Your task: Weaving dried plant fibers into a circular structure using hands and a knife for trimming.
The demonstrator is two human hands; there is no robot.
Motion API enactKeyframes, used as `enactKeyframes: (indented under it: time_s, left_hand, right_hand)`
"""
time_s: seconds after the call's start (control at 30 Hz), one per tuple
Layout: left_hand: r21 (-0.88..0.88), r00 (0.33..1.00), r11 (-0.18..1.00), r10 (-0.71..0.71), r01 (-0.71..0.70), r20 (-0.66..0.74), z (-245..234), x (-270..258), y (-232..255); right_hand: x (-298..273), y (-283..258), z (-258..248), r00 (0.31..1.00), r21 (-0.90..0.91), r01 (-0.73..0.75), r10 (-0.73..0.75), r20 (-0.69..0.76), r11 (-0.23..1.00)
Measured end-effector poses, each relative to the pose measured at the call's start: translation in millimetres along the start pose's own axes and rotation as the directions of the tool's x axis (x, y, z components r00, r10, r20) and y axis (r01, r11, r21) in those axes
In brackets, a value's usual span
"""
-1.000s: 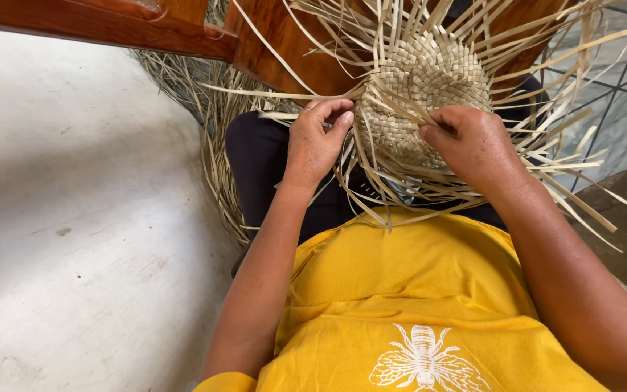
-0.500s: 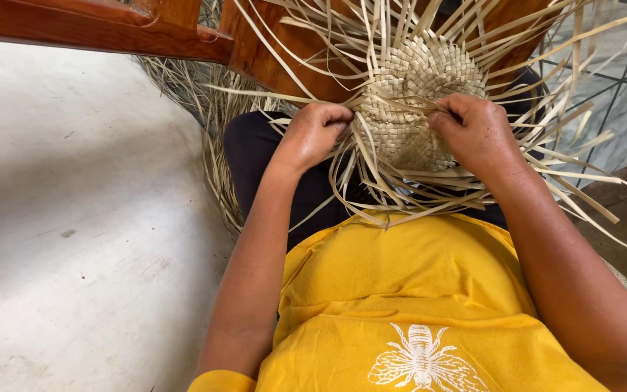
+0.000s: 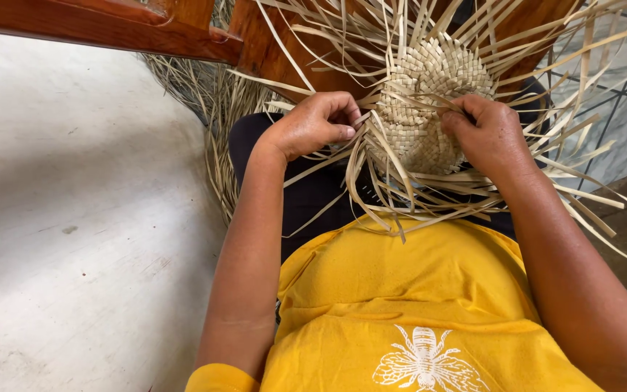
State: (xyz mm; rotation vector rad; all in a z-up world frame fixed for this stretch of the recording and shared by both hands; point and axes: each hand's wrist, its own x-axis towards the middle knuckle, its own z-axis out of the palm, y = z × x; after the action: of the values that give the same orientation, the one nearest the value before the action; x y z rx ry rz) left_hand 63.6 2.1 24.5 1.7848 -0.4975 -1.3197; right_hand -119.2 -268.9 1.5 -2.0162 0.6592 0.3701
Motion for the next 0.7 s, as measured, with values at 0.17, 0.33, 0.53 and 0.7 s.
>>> enactKeyframes:
  time_s: [0.17, 0.33, 0.53, 0.7]
  left_hand:
    - [-0.078, 0.999, 0.996, -0.035, 0.035, 0.001, 3, -9, 8]
    - [0.02, 0.999, 0.999, -0.029, 0.03, -0.029, 17, 3, -24]
    - [0.075, 0.983, 0.994, -0.059, 0.073, -0.172, 39, 13, -45]
    - [0.069, 0.959, 0.993, -0.072, 0.094, -0.275, 45, 15, -47]
  right_hand:
    - [-2, -2, -2, 1.0, -0.01, -0.024, 0.025, 0.016, 1.0]
    - [-10, 1, -1, 0.998, 0.024, 0.061, -0.062, 0.021, 0.998]
    - [-13, 13, 16, 0.96, -0.175, 0.279, -0.276, 0.043, 0.944]
    - [-16, -2, 12, 0.956, -0.333, 0.294, -0.271, 0.115, 0.896]
